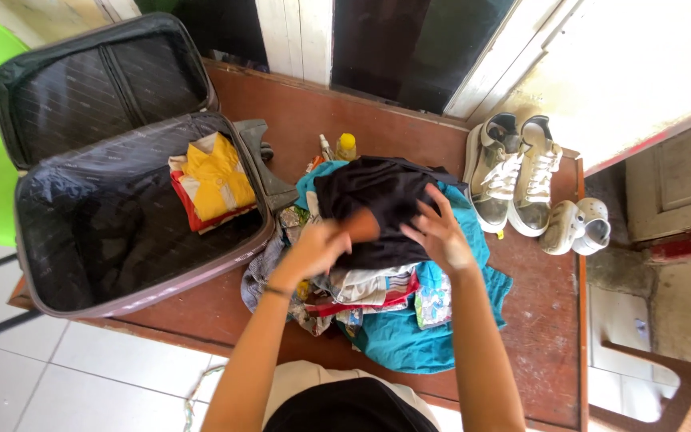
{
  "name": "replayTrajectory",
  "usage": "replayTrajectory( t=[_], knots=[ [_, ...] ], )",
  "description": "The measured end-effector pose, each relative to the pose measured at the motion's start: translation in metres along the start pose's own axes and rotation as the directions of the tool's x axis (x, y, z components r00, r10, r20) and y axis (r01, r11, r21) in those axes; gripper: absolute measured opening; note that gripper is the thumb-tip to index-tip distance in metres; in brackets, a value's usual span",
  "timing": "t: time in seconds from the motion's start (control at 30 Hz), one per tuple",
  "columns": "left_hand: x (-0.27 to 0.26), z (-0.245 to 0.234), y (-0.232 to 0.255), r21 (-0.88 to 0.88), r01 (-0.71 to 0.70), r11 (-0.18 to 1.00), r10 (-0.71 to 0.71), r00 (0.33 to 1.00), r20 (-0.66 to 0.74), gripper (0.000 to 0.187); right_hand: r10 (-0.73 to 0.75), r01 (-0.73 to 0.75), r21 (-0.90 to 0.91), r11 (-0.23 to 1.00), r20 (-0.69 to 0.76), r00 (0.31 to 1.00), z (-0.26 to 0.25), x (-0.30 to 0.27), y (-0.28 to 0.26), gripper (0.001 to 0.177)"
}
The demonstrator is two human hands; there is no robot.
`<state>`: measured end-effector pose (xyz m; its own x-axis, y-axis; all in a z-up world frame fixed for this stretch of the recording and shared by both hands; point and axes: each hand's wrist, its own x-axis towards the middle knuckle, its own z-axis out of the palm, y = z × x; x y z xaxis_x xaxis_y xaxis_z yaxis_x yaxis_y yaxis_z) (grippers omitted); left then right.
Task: The person packs a suitcase by folding a red shirt and placing it inside, followed by folding and packing a yellow shirt and a black shirt.
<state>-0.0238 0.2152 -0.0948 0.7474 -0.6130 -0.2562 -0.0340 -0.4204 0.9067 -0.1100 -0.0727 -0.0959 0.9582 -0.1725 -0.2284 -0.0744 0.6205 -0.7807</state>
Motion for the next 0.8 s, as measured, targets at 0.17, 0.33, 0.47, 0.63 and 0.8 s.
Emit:
replayTrajectory(
  t=[0.17, 0.33, 0.47, 0.63, 0.8],
  knots=[
    [0.069, -0.013, -0.044, -0.367, -0.097, 0.925, -0.06, 0.918, -0.392, 0.054, -0.328, 0.356, -0.718, 0.598, 0.187, 0.926, -0.012, 0.009, 0.026, 0.068],
    [0.041, -0.007, -0.063, -0.13, 0.038, 0.991, -0.06, 0.983, -0.172, 0.075, -0.389, 0.362, -0.932, -0.007, 0.336, 0.858, -0.011, -0.009, 0.039, 0.042],
    [0.024, -0.004, -0.073, -0.099, -0.036, 0.994, 0.024, 0.992, -0.123, 0.078, -0.354, 0.493, -0.87, 0.006, 0.459, 0.815, 0.021, -0.014, 0.05, 0.045],
    [0.017, -0.01, -0.072, 0.168, -0.074, 0.983, 0.125, 0.94, -0.318, 0.035, -0.237, 0.378, -0.908, -0.184, 0.414, 0.879, 0.035, -0.002, 0.075, 0.027],
    [-0.01, -0.041, -0.046, 0.195, -0.182, 0.964, 0.253, 0.856, -0.451, 0.029, -0.517, 0.294, -0.912, -0.285, 0.404, 0.754, 0.011, 0.001, 0.068, 0.027]
  ],
)
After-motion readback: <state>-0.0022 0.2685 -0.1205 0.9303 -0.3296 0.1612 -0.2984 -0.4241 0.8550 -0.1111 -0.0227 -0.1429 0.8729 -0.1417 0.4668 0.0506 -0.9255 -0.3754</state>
